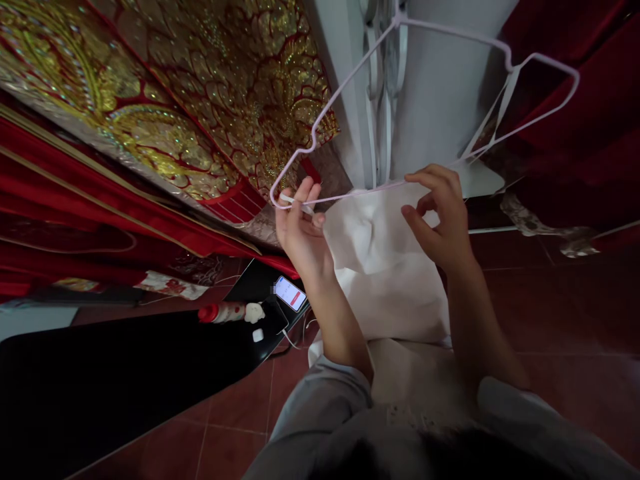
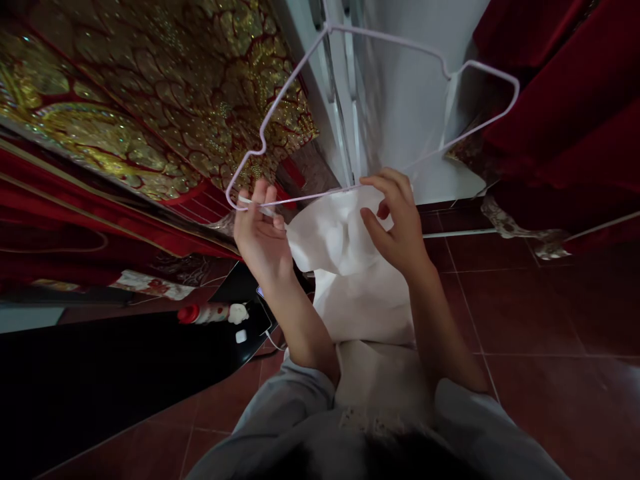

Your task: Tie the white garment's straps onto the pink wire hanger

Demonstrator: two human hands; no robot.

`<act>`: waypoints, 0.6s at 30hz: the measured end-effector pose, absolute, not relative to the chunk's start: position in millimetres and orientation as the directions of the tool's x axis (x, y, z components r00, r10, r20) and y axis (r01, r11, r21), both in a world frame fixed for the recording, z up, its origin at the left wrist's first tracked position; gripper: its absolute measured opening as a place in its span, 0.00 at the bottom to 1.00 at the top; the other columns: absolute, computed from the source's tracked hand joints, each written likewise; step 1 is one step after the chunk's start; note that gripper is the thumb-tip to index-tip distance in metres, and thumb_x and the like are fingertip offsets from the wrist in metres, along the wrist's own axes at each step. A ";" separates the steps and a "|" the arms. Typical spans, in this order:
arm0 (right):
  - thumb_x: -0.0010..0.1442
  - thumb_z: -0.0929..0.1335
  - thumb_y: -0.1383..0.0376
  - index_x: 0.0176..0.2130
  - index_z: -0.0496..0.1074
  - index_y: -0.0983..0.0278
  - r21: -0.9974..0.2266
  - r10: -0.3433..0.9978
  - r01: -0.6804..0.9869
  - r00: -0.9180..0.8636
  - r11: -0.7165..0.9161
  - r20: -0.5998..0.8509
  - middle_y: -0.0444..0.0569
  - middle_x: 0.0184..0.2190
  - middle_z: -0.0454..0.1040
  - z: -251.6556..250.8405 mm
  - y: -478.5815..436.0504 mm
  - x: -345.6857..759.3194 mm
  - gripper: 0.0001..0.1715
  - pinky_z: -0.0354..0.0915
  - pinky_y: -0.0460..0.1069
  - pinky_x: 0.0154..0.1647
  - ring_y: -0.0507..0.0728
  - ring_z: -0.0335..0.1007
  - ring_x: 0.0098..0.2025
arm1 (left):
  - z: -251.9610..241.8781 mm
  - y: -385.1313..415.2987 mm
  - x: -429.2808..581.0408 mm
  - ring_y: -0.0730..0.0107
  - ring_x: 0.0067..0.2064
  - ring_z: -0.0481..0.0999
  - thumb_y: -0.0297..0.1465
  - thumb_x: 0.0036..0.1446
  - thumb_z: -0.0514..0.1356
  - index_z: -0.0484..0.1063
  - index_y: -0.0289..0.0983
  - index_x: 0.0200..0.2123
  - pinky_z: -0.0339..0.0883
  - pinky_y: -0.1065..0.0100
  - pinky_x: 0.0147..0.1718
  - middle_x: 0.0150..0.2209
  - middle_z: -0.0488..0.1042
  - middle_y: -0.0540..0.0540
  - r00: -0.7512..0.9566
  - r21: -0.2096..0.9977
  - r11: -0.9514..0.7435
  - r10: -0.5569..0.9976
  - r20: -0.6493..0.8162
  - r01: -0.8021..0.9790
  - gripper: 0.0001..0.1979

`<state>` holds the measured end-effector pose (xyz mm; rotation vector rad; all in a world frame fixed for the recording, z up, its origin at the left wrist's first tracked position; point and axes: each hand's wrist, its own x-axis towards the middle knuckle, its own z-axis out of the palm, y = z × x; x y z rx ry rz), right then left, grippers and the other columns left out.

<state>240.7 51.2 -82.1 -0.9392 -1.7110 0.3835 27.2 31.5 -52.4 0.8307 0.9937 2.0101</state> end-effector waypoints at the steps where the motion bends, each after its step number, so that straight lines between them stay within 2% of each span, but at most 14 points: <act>1: 0.65 0.69 0.61 0.62 0.70 0.48 -0.664 0.746 0.390 -0.100 0.638 0.658 0.51 0.60 0.68 -81.7 50.5 239.3 0.26 0.74 0.54 0.37 0.56 0.71 0.41 | -53.1 31.6 29.9 0.58 0.60 0.80 0.34 0.66 0.60 0.67 0.40 0.50 0.69 0.73 0.31 0.56 0.81 0.37 -0.510 0.837 -0.420 0.835 0.206 -0.350 0.11; 5: 0.66 0.68 0.62 0.64 0.68 0.48 -0.658 0.743 0.390 -0.116 0.644 0.659 0.51 0.60 0.69 -77.7 45.5 231.3 0.28 0.74 0.55 0.37 0.58 0.73 0.45 | -52.0 29.4 46.8 0.55 0.60 0.79 0.41 0.68 0.62 0.69 0.40 0.49 0.72 0.70 0.36 0.55 0.81 0.38 -0.379 0.860 -0.342 0.905 0.193 -0.380 0.14; 8: 0.65 0.69 0.60 0.62 0.69 0.48 -0.611 0.706 0.433 -0.088 0.663 0.703 0.51 0.60 0.69 -76.7 45.2 229.8 0.27 0.75 0.55 0.40 0.59 0.73 0.48 | -48.1 27.1 56.6 0.56 0.56 0.81 0.45 0.68 0.62 0.70 0.41 0.47 0.73 0.69 0.35 0.48 0.82 0.41 -0.347 0.862 -0.365 0.906 0.243 -0.351 0.15; 9: 0.64 0.70 0.59 0.61 0.70 0.49 -0.601 0.677 0.443 -0.017 0.665 0.736 0.51 0.60 0.69 -77.6 47.1 231.5 0.26 0.74 0.55 0.41 0.58 0.73 0.48 | -46.9 26.7 57.7 0.57 0.54 0.82 0.46 0.68 0.62 0.70 0.41 0.45 0.73 0.69 0.34 0.45 0.82 0.43 -0.354 0.858 -0.383 0.898 0.261 -0.341 0.15; 11: 0.61 0.72 0.58 0.56 0.71 0.53 -0.641 0.594 0.414 0.256 0.646 0.763 0.51 0.58 0.68 -80.7 54.4 238.7 0.24 0.73 0.54 0.41 0.55 0.71 0.44 | -45.6 26.8 57.0 0.59 0.52 0.83 0.46 0.68 0.62 0.70 0.42 0.44 0.72 0.70 0.32 0.41 0.82 0.45 -0.363 0.855 -0.406 0.888 0.284 -0.324 0.14; 13: 0.56 0.74 0.62 0.51 0.71 0.56 -0.746 0.559 0.277 0.518 0.606 0.647 0.50 0.54 0.70 -83.3 64.2 248.6 0.23 0.69 0.50 0.36 0.51 0.68 0.37 | -46.1 27.7 54.5 0.61 0.50 0.84 0.46 0.68 0.62 0.71 0.42 0.43 0.72 0.71 0.32 0.40 0.81 0.45 -0.354 0.854 -0.413 0.887 0.297 -0.318 0.14; 15: 0.53 0.73 0.66 0.46 0.72 0.59 -0.828 0.642 0.132 0.569 0.545 0.514 0.49 0.45 0.75 -82.6 71.9 257.2 0.19 0.63 0.47 0.30 0.49 0.65 0.31 | -47.7 28.6 52.8 0.62 0.50 0.84 0.44 0.69 0.62 0.71 0.42 0.43 0.72 0.71 0.32 0.41 0.81 0.45 -0.341 0.848 -0.418 0.889 0.307 -0.327 0.12; 18: 0.53 0.73 0.67 0.38 0.76 0.63 -0.882 0.787 0.071 0.422 0.465 0.449 0.47 0.33 0.78 -73.9 73.2 260.1 0.09 0.54 0.45 0.23 0.46 0.60 0.23 | -49.5 29.2 53.7 0.63 0.50 0.84 0.43 0.69 0.61 0.72 0.42 0.44 0.73 0.72 0.32 0.41 0.82 0.46 -0.336 0.838 -0.423 0.889 0.311 -0.345 0.11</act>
